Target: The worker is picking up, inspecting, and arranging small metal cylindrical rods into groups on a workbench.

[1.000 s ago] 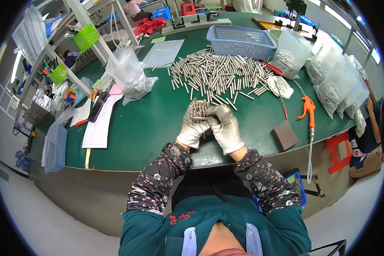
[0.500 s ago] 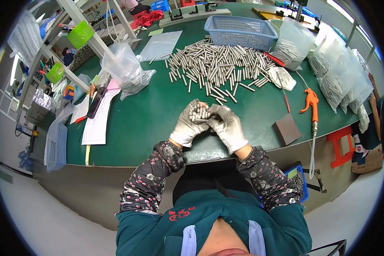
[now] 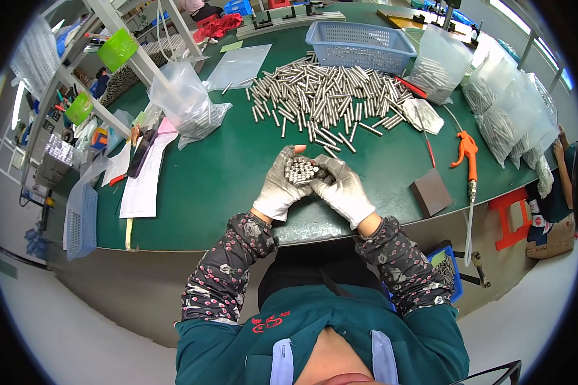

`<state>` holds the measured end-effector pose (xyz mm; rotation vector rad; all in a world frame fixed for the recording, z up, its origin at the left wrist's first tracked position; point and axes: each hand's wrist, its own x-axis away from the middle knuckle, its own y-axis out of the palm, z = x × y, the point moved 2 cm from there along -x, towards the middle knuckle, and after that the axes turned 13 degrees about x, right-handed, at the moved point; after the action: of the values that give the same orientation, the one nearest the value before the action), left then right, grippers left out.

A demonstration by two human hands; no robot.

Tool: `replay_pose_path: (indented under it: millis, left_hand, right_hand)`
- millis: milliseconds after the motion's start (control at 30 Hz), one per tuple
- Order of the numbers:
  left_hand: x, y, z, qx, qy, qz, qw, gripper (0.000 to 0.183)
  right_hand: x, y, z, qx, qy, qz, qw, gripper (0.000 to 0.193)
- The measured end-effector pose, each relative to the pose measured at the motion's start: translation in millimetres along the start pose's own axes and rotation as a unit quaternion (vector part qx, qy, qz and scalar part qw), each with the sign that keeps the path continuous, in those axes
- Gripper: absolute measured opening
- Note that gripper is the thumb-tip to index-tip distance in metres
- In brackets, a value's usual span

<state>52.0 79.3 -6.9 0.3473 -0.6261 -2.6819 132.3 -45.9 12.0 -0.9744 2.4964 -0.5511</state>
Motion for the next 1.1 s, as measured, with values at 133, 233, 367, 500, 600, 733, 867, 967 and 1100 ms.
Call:
replay_pose_path:
  millis: [133,233,367,500,600,733,867,967,1100]
  left_hand:
    - [-1,-2,-2,-0.026,-0.026,0.025,0.999,0.063]
    - [-2,-3,-5,0.021,-0.027,0.02,0.999,0.061]
    - [0,-4,0,-0.034,-0.017,0.024,0.999,0.062]
    - [0,-3,1,-0.012,-0.018,0.016,1.0,0.065]
    - [1,-1,1,-0.027,-0.024,0.012,0.999,0.065]
    - [5,-3,-1,-0.057,0.005,0.004,0.998,0.062]
    - [13,6,5,-0.03,0.023,0.005,0.999,0.064]
    - [4,4,6,-0.057,-0.004,-0.044,0.997,0.072]
    - [5,2,3,-0.048,0.002,-0.037,0.998,0.073]
  right_hand:
    - [1,-6,-4,0.137,-0.042,0.036,0.989,0.031]
    - [0,2,16,0.098,-0.059,0.062,0.991,0.031]
    - [1,5,10,0.071,-0.047,0.054,0.995,0.03]
    - [2,-2,-4,0.096,-0.01,0.006,0.995,0.029]
    - [1,1,3,0.066,-0.005,0.016,0.998,0.028]
    - [3,-1,0,0.02,-0.018,0.018,0.999,0.027]
    - [10,-3,1,0.036,-0.042,0.013,0.998,0.026]
    - [3,-1,6,-0.024,0.012,-0.025,0.999,0.028]
    - [5,0,9,-0.03,0.01,-0.016,0.999,0.028]
